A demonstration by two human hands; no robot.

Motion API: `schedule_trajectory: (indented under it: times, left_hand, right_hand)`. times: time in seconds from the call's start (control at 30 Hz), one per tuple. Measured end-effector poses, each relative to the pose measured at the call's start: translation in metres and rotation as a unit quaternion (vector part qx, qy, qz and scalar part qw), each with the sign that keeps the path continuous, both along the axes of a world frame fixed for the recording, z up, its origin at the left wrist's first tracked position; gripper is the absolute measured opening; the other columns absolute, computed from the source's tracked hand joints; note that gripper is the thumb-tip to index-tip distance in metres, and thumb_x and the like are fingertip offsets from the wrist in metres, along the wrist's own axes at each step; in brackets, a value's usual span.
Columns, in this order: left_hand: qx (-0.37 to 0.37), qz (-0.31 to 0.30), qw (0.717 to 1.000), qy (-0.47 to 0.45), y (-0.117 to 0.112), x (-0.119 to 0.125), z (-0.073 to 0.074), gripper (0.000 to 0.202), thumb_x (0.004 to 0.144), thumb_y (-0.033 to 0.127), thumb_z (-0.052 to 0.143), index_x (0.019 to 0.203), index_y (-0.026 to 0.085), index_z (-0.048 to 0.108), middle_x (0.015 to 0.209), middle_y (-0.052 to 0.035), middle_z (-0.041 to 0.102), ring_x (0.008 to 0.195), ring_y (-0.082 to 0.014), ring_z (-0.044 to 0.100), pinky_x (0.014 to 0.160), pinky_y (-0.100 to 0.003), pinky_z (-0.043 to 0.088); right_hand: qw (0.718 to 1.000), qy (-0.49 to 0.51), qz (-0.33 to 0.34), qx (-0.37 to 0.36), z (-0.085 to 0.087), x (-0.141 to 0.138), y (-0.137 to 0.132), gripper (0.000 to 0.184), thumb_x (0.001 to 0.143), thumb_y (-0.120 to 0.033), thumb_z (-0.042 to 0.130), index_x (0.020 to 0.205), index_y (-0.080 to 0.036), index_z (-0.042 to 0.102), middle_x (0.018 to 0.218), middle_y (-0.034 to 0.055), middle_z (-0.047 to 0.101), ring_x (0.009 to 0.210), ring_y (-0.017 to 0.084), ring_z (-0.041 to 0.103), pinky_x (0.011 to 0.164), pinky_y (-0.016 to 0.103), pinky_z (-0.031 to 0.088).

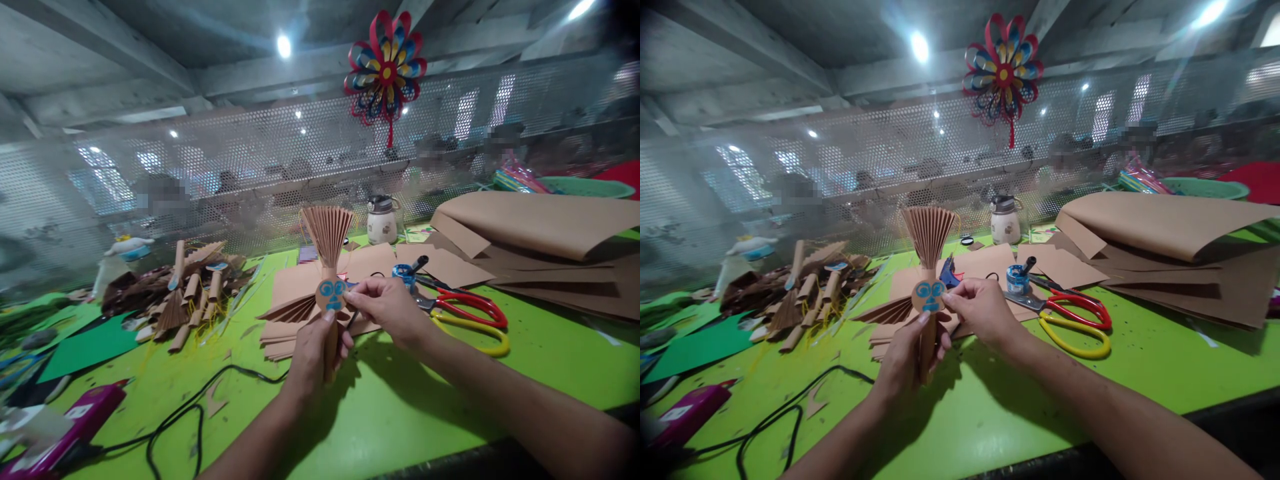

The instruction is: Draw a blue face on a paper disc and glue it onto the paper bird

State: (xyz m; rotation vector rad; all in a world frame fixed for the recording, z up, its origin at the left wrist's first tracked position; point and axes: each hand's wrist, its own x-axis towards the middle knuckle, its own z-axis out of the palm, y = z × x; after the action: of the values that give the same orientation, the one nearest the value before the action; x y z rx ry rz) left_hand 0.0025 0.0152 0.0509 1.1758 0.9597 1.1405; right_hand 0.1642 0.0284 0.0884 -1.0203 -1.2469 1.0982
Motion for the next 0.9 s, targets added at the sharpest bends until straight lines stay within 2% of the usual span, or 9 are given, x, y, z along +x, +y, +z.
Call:
schedule_trajectory:
  times: [0.27,0.4,0.6,0.77,0.9]
  left_hand:
    - [-0.004,-0.012,1.0,-0.001,0.001,-0.001,-0.002,0.054,0.088,0.066,0.066,0.093,0.013,0.072,0.064,-0.0057,0.068,0.04,-0.0104,0.046,0.036,-0.021,0.025]
    - [-0.013,-0.024,0.999,-0.018,0.003,-0.001,-0.001,0.056,0.087,0.069,0.066,0.091,0.014,0.071,0.062,-0.0048,0.067,0.04,-0.0101,0.045,0.034,-0.02,0.025]
    - [-0.026,-0.025,0.998,-0.051,0.001,-0.001,0.002,0.051,0.09,0.064,0.064,0.094,0.013,0.07,0.064,-0.0047,0.068,0.045,-0.01,0.05,0.039,-0.017,0.031]
    - [-0.038,-0.027,0.997,-0.066,0.008,-0.001,-0.004,0.052,0.086,0.066,0.066,0.092,0.014,0.07,0.062,-0.005,0.068,0.045,-0.0111,0.051,0.038,-0.017,0.032]
    - [-0.041,-0.03,0.996,-0.075,0.011,-0.002,-0.008,0.053,0.085,0.068,0.066,0.091,0.015,0.068,0.062,-0.0043,0.068,0.043,-0.0102,0.05,0.037,-0.017,0.03]
  right_hand:
    - [1.0,-0.029,-0.012,0.003,0.003,0.001,0.0,0.039,0.068,-0.051,0.08,0.057,-0.02,0.059,0.049,-0.0067,0.047,0.05,0.009,0.036,0.052,0.026,0.032]
    - [0.999,-0.047,-0.023,0.003,0.007,0.001,-0.004,0.036,0.069,-0.047,0.079,0.054,-0.02,0.059,0.049,-0.0059,0.049,0.05,0.009,0.036,0.051,0.026,0.03]
    - [0.998,-0.058,-0.029,0.018,0.015,0.002,-0.013,0.029,0.072,-0.04,0.075,0.057,-0.019,0.062,0.052,-0.0051,0.053,0.051,0.01,0.042,0.054,0.027,0.037]
    - [0.997,-0.062,-0.007,0.051,0.011,0.0,-0.02,0.023,0.08,-0.038,0.07,0.066,-0.019,0.07,0.06,0.0013,0.067,0.056,0.015,0.06,0.058,0.029,0.049]
    - [0.988,-0.082,0.035,0.122,0.003,-0.004,-0.023,0.026,0.092,-0.032,0.06,0.087,-0.016,0.08,0.065,0.0037,0.073,0.061,0.019,0.071,0.067,0.032,0.058]
